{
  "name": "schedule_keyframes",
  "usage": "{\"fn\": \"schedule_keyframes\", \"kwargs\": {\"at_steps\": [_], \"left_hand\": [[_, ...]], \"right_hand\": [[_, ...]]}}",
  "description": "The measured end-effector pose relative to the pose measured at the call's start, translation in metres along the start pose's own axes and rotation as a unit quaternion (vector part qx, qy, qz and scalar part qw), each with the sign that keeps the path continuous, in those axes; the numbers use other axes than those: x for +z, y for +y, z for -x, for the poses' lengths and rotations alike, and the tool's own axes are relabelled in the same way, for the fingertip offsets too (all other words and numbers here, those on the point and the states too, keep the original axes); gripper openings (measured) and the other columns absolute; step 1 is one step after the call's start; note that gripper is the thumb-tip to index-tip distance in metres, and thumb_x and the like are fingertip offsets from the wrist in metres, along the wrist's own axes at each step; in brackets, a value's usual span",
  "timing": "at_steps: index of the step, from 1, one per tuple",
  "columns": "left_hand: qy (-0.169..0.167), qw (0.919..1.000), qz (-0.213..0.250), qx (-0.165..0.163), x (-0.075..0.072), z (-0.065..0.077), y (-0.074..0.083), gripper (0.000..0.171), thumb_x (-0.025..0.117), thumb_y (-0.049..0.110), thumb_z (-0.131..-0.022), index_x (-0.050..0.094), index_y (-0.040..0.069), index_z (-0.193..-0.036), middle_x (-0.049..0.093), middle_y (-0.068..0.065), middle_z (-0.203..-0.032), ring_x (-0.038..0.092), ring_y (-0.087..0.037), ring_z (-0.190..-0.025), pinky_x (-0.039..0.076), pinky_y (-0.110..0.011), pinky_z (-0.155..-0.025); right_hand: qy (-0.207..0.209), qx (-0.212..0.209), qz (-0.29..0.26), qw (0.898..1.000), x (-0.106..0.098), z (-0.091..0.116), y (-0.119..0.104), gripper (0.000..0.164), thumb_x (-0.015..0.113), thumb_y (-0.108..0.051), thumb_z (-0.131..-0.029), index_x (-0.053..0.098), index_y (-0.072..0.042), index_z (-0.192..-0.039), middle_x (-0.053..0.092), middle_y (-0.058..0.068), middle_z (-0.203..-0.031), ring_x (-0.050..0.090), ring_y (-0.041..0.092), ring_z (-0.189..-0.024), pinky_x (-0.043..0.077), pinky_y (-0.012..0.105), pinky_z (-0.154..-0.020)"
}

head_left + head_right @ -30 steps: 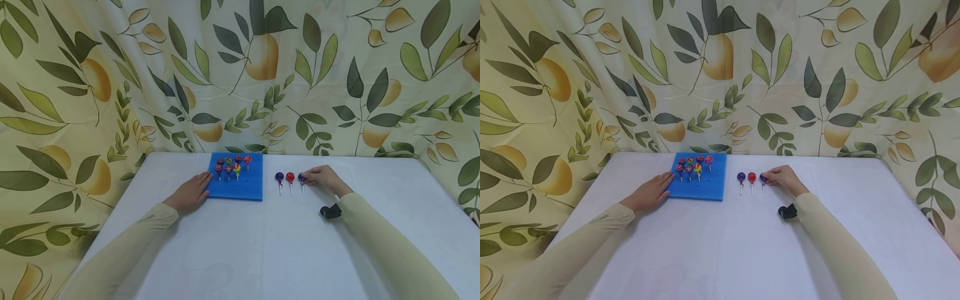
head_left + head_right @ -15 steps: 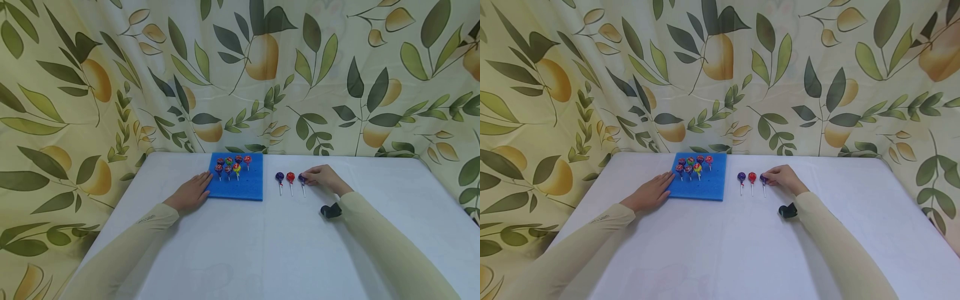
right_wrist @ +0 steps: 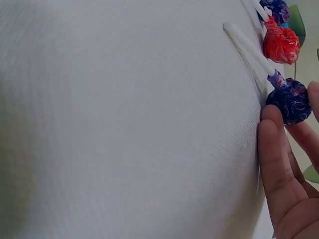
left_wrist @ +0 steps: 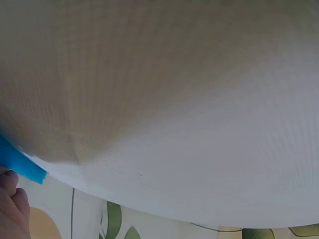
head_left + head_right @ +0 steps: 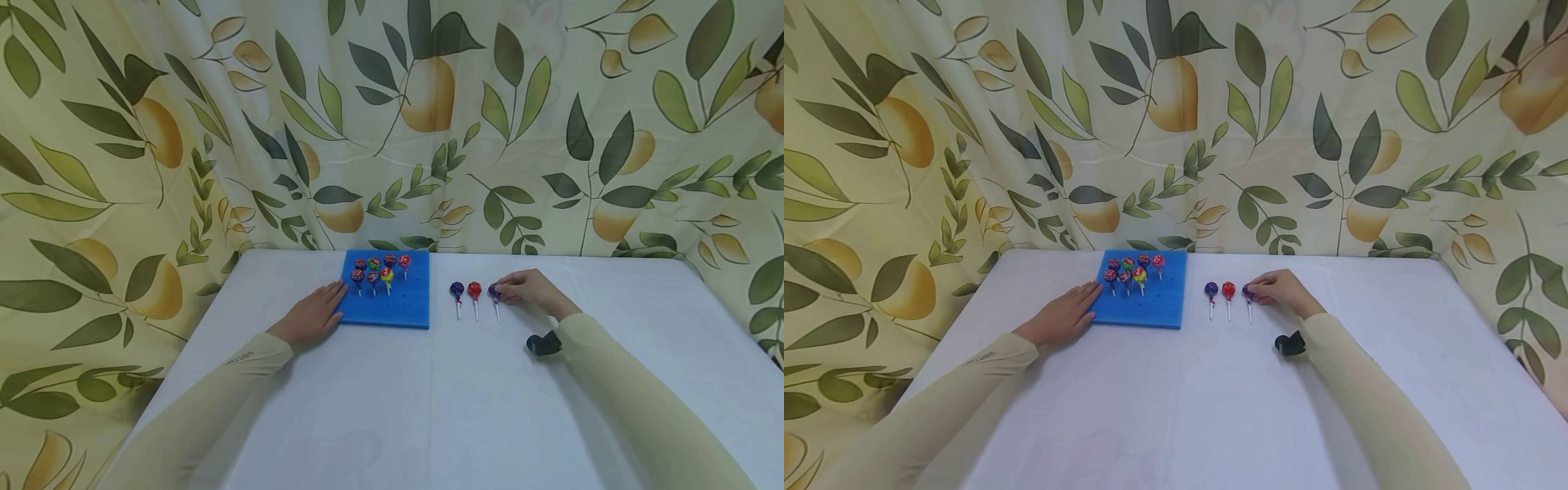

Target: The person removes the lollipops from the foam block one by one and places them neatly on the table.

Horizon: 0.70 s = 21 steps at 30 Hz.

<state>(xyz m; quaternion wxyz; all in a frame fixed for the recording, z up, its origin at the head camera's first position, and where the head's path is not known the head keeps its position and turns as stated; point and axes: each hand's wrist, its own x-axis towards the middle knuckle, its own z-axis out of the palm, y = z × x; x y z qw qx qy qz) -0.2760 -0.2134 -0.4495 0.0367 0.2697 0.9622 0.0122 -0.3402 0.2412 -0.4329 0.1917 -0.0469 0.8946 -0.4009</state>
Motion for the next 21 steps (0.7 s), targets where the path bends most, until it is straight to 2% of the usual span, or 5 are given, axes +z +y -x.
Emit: {"fn": "schedule_keyframes", "kwargs": {"at_steps": [5,15,21], "left_hand": [[-0.004,1.0000,0.001,-0.002,-0.0002,0.0003,0.0008,0.061,0.032,0.037,-0.101,0.019,0.003,-0.149,0.019,-0.015,-0.157,0.019,-0.030,-0.145,0.019,-0.044,-0.119],[0.001,1.0000,-0.002,0.000,-0.0003,0.0003,0.0009,0.061,0.033,0.036,-0.101,0.020,0.001,-0.149,0.019,-0.016,-0.156,0.019,-0.031,-0.145,0.019,-0.044,-0.119],[-0.002,1.0000,0.000,-0.001,-0.0014,0.0009,0.0012,0.061,0.034,0.037,-0.101,0.020,0.002,-0.149,0.019,-0.016,-0.156,0.019,-0.031,-0.145,0.019,-0.044,-0.119]], "right_hand": [[-0.005,-0.008,-0.005,1.000,-0.0004,0.0016,-0.0002,0.044,0.061,-0.024,-0.092,0.056,0.003,-0.126,0.058,0.025,-0.125,0.065,0.010,-0.087,0.055,0.026,-0.083],[-0.009,-0.019,0.014,1.000,-0.0037,-0.0001,0.0032,0.046,0.065,-0.025,-0.089,0.057,0.003,-0.125,0.060,0.024,-0.121,0.066,0.011,-0.086,0.051,0.039,-0.094],[-0.002,-0.020,0.015,1.000,-0.0029,0.0010,0.0029,0.044,0.065,-0.021,-0.089,0.057,0.003,-0.125,0.059,0.026,-0.122,0.064,0.012,-0.089,0.049,0.041,-0.095]]}}
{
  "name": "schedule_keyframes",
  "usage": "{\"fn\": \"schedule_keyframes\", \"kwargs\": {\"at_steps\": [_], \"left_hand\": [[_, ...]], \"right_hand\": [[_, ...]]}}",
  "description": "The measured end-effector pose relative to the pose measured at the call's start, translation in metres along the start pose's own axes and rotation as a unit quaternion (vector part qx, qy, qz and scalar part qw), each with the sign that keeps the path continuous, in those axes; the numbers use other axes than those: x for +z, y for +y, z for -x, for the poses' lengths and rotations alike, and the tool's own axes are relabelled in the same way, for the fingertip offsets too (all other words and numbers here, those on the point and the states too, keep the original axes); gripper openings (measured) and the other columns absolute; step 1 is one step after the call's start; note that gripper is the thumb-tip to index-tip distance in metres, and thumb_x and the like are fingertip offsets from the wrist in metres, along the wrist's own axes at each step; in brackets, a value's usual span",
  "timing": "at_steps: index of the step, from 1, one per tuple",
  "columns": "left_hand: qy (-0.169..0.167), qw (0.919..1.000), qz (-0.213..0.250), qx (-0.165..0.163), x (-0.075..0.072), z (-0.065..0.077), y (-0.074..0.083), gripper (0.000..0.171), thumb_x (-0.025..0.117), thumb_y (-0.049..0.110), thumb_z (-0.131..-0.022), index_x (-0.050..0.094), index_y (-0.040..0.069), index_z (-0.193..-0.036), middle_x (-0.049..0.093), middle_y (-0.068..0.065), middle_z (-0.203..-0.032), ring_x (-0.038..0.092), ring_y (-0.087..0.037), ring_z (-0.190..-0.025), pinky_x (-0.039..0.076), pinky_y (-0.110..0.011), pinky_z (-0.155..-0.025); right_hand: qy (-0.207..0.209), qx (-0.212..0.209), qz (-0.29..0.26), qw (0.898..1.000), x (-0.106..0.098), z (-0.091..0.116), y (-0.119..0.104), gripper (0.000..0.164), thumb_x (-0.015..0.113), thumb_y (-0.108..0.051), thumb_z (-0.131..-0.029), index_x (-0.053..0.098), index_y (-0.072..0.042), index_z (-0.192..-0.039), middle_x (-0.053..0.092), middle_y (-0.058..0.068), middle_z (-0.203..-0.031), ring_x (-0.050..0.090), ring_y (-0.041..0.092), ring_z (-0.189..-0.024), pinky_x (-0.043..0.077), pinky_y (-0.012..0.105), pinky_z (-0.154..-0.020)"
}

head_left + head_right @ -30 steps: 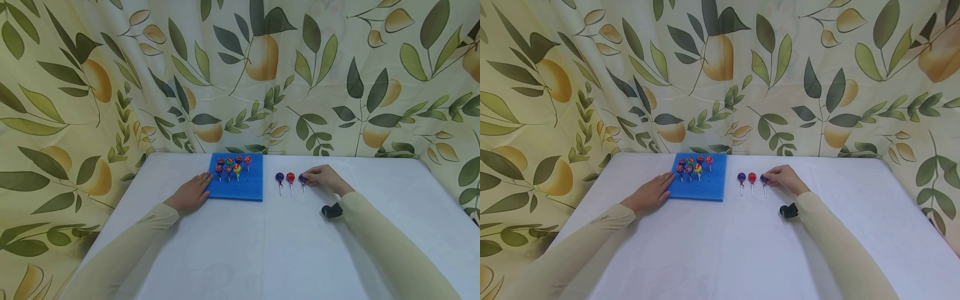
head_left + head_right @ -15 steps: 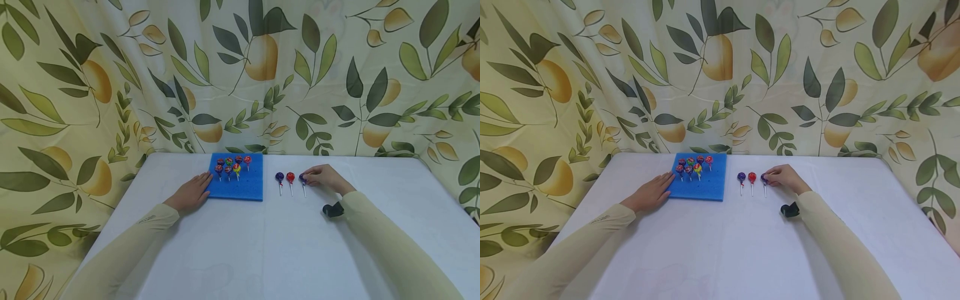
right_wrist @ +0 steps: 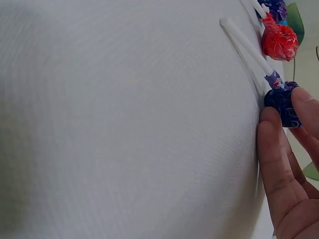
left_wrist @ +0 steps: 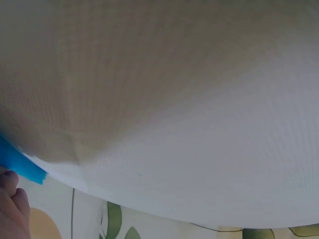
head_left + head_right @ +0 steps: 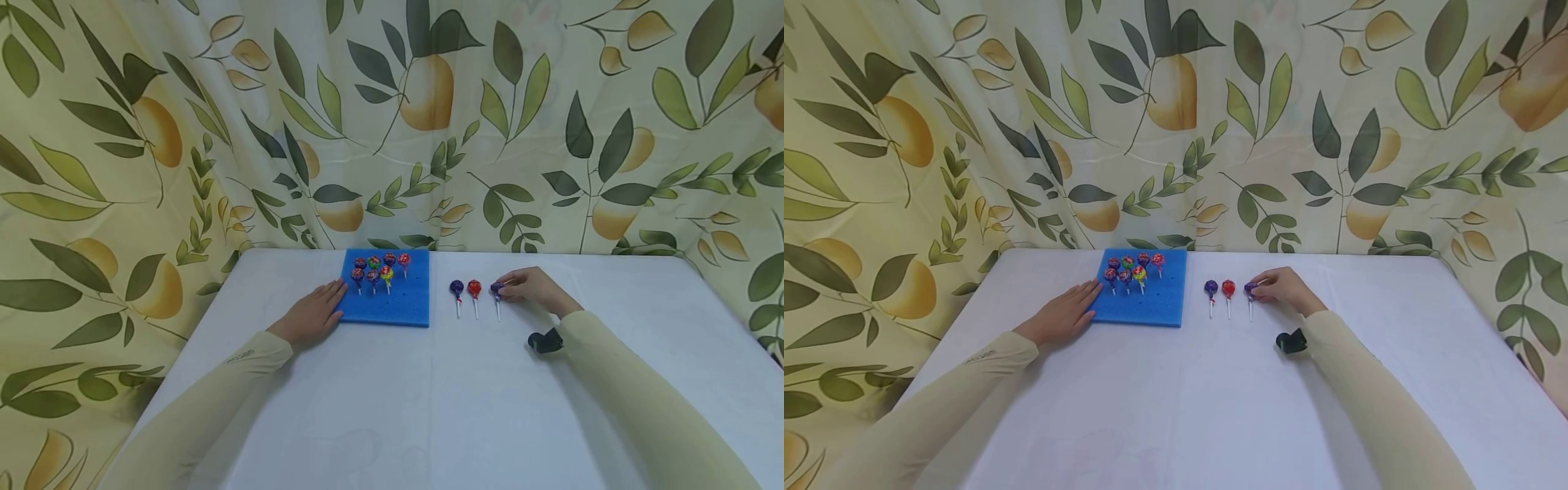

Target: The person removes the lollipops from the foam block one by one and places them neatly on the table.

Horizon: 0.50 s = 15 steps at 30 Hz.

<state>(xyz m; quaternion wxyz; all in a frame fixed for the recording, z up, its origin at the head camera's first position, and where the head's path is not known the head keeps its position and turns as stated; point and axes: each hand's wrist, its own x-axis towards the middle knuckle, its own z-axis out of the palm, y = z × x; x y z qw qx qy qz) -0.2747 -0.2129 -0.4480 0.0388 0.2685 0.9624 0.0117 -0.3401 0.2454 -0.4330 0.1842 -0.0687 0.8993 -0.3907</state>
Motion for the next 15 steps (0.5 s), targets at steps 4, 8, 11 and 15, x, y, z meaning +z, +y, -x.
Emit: {"fn": "schedule_keyframes", "kwargs": {"at_steps": [4,8,11,15], "left_hand": [[0.004,1.0000,-0.006,0.004,0.0008,-0.0004,-0.0011,0.060,0.033,0.036,-0.101,0.021,0.001,-0.149,0.020,-0.017,-0.156,0.020,-0.031,-0.145,0.020,-0.044,-0.119],[0.010,0.9999,-0.005,0.007,0.0014,-0.0004,-0.0009,0.060,0.034,0.035,-0.101,0.021,0.000,-0.148,0.021,-0.017,-0.156,0.021,-0.031,-0.145,0.020,-0.044,-0.118],[0.011,0.9999,-0.003,0.006,0.0014,0.0003,-0.0002,0.060,0.033,0.035,-0.101,0.022,0.000,-0.148,0.021,-0.017,-0.156,0.021,-0.031,-0.145,0.020,-0.044,-0.118],[0.010,0.9999,-0.002,0.005,0.0003,0.0009,0.0002,0.060,0.033,0.035,-0.101,0.022,0.000,-0.148,0.021,-0.017,-0.156,0.021,-0.031,-0.145,0.020,-0.044,-0.118]], "right_hand": [[0.008,0.003,-0.002,1.000,0.0022,0.0000,-0.0027,0.041,0.064,-0.018,-0.089,0.058,0.003,-0.124,0.060,0.025,-0.120,0.064,0.012,-0.086,0.050,0.039,-0.093],[0.016,0.006,0.004,1.000,0.0045,-0.0005,-0.0048,0.040,0.063,-0.017,-0.090,0.058,0.002,-0.125,0.062,0.023,-0.117,0.062,0.011,-0.083,0.050,0.036,-0.090],[0.019,0.006,0.003,1.000,0.0061,-0.0014,-0.0051,0.040,0.063,-0.018,-0.090,0.058,0.002,-0.125,0.061,0.023,-0.118,0.062,0.011,-0.082,0.049,0.032,-0.086],[0.018,0.000,0.001,1.000,0.0061,-0.0024,-0.0042,0.040,0.063,-0.018,-0.090,0.058,0.002,-0.125,0.060,0.024,-0.119,0.062,0.012,-0.084,0.050,0.030,-0.086]]}}
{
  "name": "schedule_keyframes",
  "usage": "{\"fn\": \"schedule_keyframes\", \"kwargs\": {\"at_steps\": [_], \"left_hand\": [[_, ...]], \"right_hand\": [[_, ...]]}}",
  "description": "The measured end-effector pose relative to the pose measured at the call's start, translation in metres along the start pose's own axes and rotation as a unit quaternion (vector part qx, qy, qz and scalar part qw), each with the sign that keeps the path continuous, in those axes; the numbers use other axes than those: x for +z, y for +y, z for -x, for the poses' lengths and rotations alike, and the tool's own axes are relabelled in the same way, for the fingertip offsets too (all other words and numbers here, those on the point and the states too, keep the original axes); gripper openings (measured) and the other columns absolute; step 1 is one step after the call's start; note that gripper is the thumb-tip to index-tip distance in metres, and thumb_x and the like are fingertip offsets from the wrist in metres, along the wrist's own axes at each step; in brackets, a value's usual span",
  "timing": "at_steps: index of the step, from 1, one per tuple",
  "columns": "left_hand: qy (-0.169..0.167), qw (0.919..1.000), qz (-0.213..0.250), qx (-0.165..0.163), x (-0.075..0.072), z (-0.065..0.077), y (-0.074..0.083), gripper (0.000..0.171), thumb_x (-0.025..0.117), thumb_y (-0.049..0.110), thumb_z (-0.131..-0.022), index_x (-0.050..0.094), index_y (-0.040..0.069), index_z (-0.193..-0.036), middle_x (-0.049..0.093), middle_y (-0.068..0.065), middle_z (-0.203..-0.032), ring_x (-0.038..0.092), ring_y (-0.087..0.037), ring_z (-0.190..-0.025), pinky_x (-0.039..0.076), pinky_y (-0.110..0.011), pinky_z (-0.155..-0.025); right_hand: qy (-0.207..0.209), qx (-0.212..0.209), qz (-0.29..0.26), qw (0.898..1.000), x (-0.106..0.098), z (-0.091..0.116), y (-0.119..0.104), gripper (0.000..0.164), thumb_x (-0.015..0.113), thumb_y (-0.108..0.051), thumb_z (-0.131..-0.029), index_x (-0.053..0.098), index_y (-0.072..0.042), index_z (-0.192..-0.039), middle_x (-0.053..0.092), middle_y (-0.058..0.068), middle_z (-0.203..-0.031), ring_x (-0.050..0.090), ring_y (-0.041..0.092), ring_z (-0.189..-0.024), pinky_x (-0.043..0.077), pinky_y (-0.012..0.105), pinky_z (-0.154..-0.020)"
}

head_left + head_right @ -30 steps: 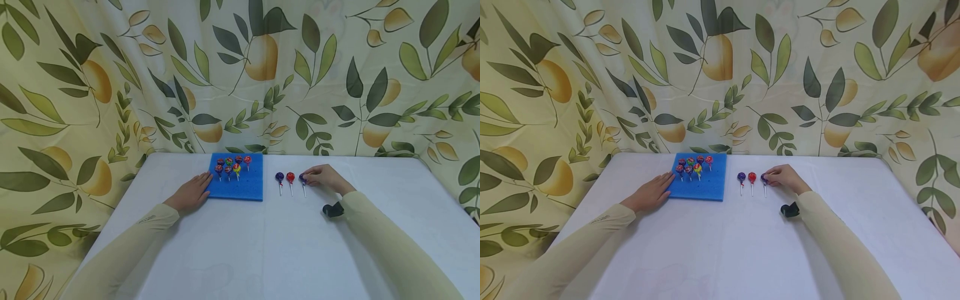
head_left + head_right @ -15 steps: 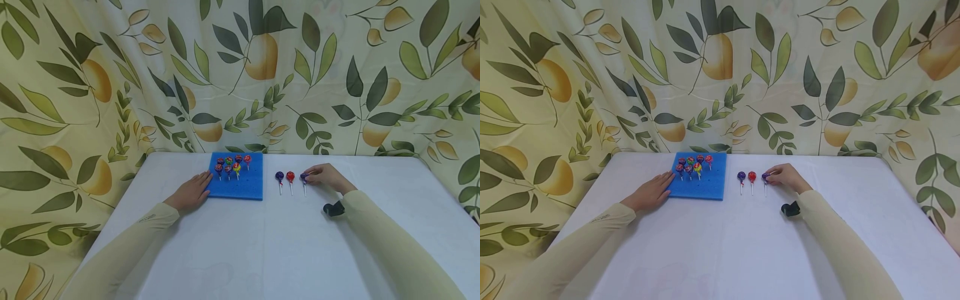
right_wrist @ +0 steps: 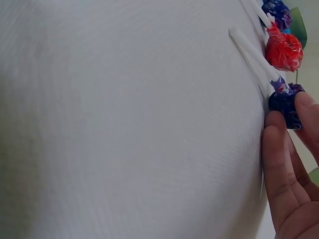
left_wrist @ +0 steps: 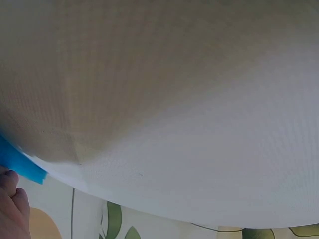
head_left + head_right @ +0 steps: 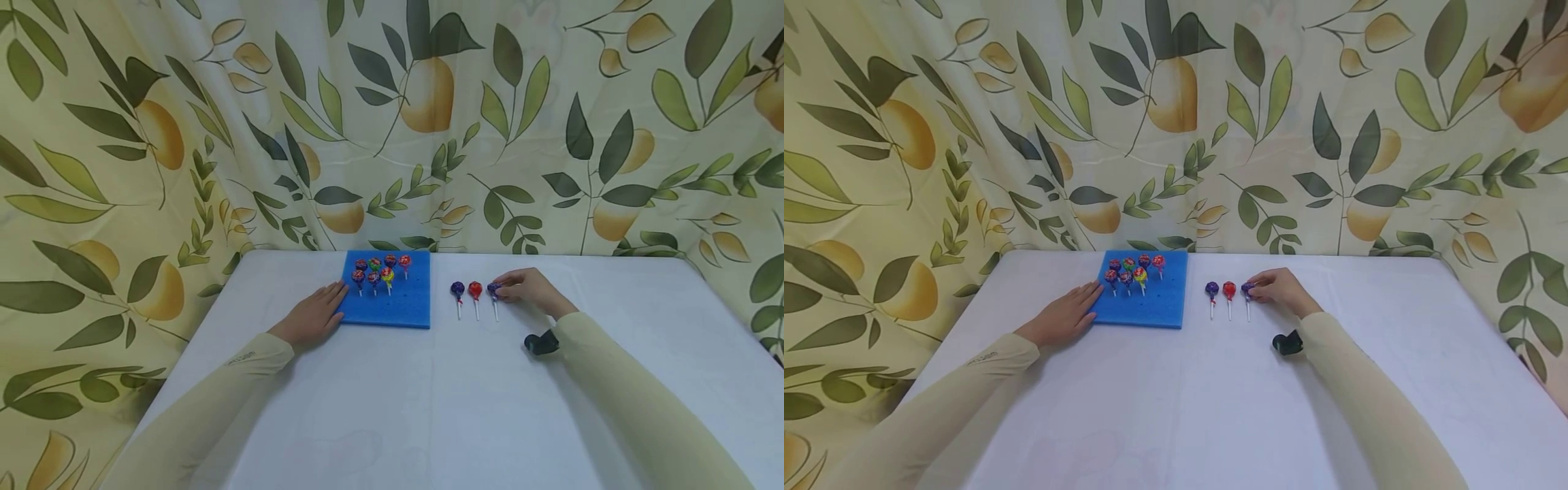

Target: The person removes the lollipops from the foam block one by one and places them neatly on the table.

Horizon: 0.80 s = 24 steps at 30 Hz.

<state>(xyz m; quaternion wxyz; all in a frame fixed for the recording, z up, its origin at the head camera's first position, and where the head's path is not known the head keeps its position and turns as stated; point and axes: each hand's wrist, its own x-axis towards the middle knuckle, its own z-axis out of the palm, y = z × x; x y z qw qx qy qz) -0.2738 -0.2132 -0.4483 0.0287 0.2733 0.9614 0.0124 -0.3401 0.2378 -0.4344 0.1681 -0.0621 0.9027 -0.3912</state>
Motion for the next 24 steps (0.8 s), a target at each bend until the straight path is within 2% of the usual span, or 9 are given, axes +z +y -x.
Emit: {"fn": "schedule_keyframes", "kwargs": {"at_steps": [4,12,19,24], "left_hand": [[-0.001,1.0000,0.000,-0.002,-0.0004,-0.0005,0.0003,0.060,0.033,0.036,-0.101,0.022,0.001,-0.148,0.021,-0.017,-0.156,0.021,-0.031,-0.145,0.021,-0.044,-0.118],[-0.007,0.9999,-0.005,-0.006,0.0008,-0.0017,-0.0007,0.061,0.033,0.037,-0.101,0.021,0.002,-0.149,0.020,-0.016,-0.156,0.020,-0.030,-0.145,0.020,-0.044,-0.119],[-0.012,0.9998,-0.009,-0.010,0.0025,-0.0019,-0.0019,0.061,0.032,0.038,-0.101,0.020,0.003,-0.149,0.019,-0.015,-0.157,0.019,-0.030,-0.145,0.020,-0.043,-0.119],[-0.011,0.9999,-0.005,-0.010,0.0026,-0.0014,-0.0023,0.062,0.031,0.040,-0.101,0.019,0.004,-0.150,0.019,-0.014,-0.157,0.018,-0.029,-0.146,0.019,-0.042,-0.119]], "right_hand": [[-0.005,-0.003,0.001,1.000,-0.0017,0.0009,0.0008,0.042,0.063,-0.018,-0.090,0.057,0.002,-0.126,0.060,0.024,-0.120,0.062,0.013,-0.087,0.051,0.033,-0.089],[-0.010,-0.002,-0.001,1.000,-0.0048,0.0025,0.0012,0.043,0.064,-0.018,-0.089,0.056,0.003,-0.126,0.058,0.025,-0.122,0.063,0.013,-0.088,0.052,0.026,-0.083],[-0.004,-0.003,-0.002,1.000,-0.0030,0.0022,0.0000,0.042,0.065,-0.016,-0.089,0.058,0.002,-0.125,0.058,0.026,-0.124,0.061,0.023,-0.101,0.050,0.039,-0.096],[-0.003,-0.002,0.005,1.000,-0.0016,0.0003,-0.0001,0.041,0.064,-0.017,-0.089,0.058,0.000,-0.126,0.057,0.025,-0.125,0.058,0.031,-0.108,0.046,0.045,-0.099]]}}
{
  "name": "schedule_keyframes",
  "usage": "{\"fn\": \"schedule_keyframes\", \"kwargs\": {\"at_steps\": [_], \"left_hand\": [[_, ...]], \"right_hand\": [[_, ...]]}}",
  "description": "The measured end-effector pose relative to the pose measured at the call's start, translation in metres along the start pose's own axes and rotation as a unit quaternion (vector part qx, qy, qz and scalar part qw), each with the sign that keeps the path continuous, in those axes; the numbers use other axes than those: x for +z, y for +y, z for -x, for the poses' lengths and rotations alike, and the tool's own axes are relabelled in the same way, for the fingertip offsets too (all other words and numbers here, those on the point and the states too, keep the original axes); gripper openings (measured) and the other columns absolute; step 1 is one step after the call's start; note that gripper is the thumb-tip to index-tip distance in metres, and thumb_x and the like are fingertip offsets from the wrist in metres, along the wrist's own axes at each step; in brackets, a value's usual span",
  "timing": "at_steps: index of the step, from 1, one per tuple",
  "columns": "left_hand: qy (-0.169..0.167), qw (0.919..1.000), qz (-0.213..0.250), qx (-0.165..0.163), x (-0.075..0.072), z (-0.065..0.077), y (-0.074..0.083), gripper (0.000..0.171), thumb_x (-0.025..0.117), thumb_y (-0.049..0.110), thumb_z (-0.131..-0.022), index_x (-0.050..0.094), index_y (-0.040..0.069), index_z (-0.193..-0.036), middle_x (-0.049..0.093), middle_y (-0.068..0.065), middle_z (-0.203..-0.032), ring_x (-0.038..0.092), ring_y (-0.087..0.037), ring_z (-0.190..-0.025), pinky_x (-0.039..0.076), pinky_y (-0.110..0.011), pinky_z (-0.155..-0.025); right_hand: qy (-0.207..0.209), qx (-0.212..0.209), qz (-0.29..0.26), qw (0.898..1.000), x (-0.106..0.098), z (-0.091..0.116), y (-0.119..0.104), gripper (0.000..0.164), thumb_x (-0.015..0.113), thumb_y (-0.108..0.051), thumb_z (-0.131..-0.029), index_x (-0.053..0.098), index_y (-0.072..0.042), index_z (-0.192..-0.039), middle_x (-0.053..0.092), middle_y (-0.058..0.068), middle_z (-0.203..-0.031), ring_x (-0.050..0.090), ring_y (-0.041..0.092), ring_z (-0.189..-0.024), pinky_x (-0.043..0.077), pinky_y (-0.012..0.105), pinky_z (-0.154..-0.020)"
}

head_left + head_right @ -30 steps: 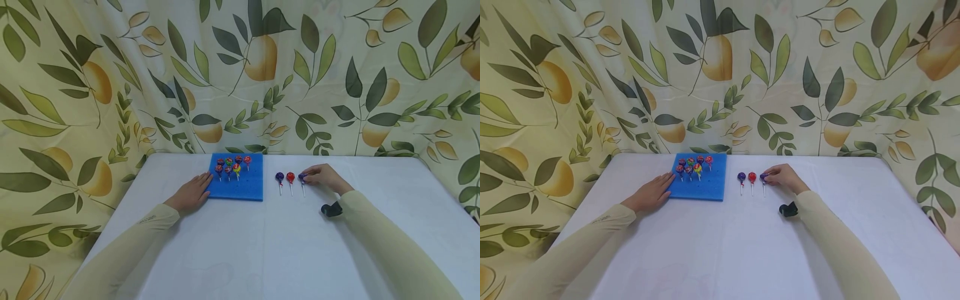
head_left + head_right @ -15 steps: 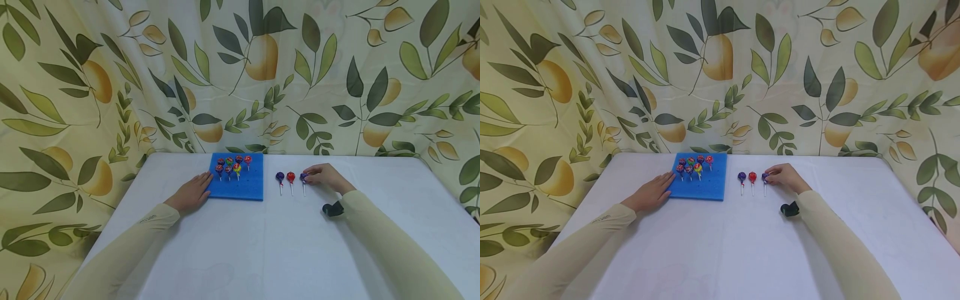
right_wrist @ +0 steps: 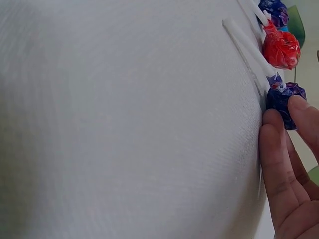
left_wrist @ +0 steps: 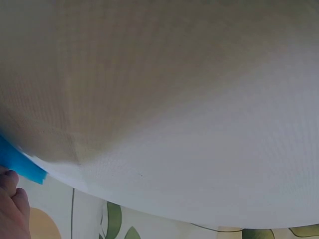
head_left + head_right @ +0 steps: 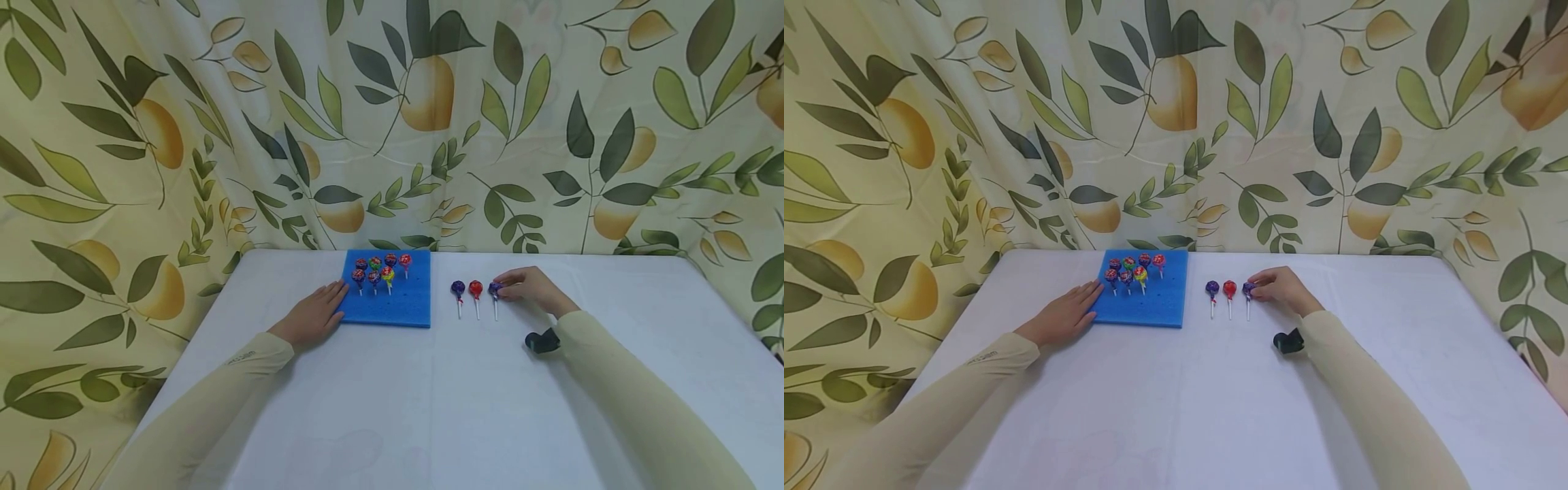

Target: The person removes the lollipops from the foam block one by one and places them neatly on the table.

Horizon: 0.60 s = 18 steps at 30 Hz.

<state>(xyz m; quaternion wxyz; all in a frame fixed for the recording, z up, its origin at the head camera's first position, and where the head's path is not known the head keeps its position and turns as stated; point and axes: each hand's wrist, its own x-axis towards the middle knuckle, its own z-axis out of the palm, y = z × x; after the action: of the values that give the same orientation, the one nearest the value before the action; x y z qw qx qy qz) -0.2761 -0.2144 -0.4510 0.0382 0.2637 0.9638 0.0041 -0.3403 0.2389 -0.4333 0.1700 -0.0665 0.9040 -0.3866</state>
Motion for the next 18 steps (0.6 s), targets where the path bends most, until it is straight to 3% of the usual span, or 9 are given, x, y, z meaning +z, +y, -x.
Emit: {"fn": "schedule_keyframes", "kwargs": {"at_steps": [14,18], "left_hand": [[-0.005,1.0000,-0.001,-0.004,0.0007,-0.0017,0.0001,0.062,0.031,0.040,-0.101,0.018,0.004,-0.150,0.017,-0.013,-0.158,0.017,-0.028,-0.146,0.019,-0.043,-0.119],[-0.005,1.0000,-0.002,-0.005,0.0016,-0.0020,-0.0005,0.062,0.031,0.040,-0.101,0.018,0.004,-0.150,0.017,-0.013,-0.157,0.017,-0.029,-0.146,0.019,-0.043,-0.119]], "right_hand": [[-0.010,0.005,0.003,1.000,-0.0013,-0.0008,-0.0001,0.044,0.064,-0.018,-0.089,0.055,0.000,-0.129,0.057,0.025,-0.126,0.054,0.035,-0.114,0.043,0.048,-0.102],[-0.017,0.002,0.004,1.000,-0.0044,0.0010,-0.0004,0.046,0.064,-0.018,-0.089,0.054,-0.001,-0.130,0.057,0.024,-0.126,0.059,0.030,-0.109,0.043,0.048,-0.101]]}}
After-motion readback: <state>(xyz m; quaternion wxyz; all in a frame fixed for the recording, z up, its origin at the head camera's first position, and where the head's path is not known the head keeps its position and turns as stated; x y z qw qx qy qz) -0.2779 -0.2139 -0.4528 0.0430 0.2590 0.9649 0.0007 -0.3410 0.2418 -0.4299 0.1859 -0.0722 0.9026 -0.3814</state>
